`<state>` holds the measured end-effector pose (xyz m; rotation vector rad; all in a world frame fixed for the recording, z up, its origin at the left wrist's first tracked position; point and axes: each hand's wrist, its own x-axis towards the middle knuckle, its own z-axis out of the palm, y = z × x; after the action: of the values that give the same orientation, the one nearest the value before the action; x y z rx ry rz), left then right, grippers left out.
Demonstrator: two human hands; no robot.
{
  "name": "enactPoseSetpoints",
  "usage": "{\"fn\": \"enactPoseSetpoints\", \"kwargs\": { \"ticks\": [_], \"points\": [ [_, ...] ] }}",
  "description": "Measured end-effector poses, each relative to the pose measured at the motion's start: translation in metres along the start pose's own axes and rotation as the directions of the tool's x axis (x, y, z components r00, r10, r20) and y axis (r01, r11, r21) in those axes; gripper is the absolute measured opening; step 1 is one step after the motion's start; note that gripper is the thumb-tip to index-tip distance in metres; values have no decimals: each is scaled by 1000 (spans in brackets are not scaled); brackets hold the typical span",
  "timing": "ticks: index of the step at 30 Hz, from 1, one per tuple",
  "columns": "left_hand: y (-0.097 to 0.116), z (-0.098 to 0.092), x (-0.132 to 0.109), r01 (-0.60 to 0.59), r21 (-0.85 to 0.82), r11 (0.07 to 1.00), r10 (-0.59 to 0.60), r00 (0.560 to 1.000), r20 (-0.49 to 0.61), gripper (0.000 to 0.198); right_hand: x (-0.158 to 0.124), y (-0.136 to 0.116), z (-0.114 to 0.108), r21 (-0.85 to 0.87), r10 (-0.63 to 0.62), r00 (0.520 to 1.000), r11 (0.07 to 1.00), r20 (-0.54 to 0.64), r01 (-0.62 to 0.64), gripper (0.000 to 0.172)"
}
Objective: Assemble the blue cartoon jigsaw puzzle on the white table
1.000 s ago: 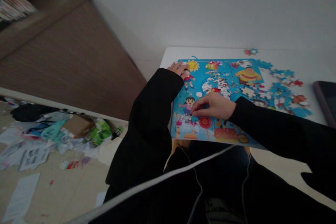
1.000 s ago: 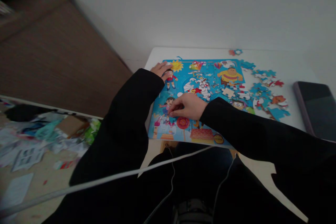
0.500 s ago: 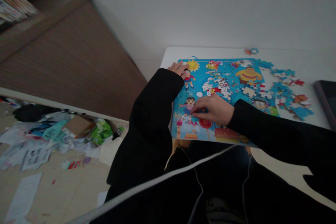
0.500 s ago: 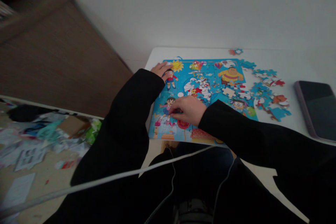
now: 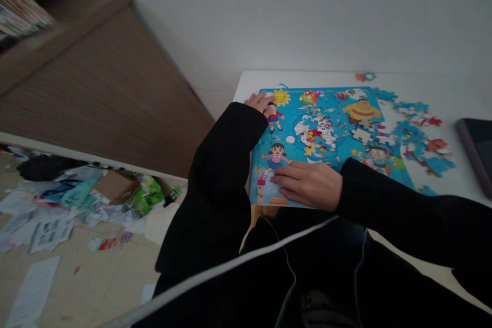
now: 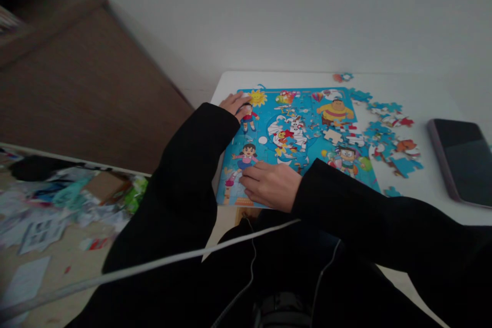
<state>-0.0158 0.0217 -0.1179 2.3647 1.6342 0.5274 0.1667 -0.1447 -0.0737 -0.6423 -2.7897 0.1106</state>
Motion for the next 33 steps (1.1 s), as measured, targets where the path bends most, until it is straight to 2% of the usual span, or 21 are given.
{"fn": "enactPoseSetpoints", "kwargs": {
  "ticks": [5,9,13,20,23,26,30,33],
  "points": [
    [0,-2,-1,-3,19,1000,2,1000,13,42,2,-6,-7,-111,-30,998,993,63,36,29],
    [-1,-4,-3,-26,26,999,26,1000,6,41,3,-7,-10,-94,-18,993,995,121,30,28],
    [-3,-3,-3,-17,34,999,17,1000,-15,41,2,-8,-8,-61,-10,995,998,101,16,27],
    [-8,-2,0,-59,42,997,59,998,-10,42,-8,-6,-4,-25,-69,996,997,59,70,30],
    [-9,-2,0,-36,10,999,37,999,-40,41,-21,-5,-10,3,-81,997,997,18,81,31],
    [-10,-2,1,-25,-9,1000,25,998,-55,42,-40,-1,-25,6,-45,999,999,-12,45,32],
    [-13,-3,2,-51,-14,999,50,997,-53,45,-75,18,-48,-52,97,995,994,30,-95,33],
    [-16,-7,3,-63,13,998,64,997,-50,46,-105,36,-58,-92,225,974,970,13,-223,33]
  ]
}}
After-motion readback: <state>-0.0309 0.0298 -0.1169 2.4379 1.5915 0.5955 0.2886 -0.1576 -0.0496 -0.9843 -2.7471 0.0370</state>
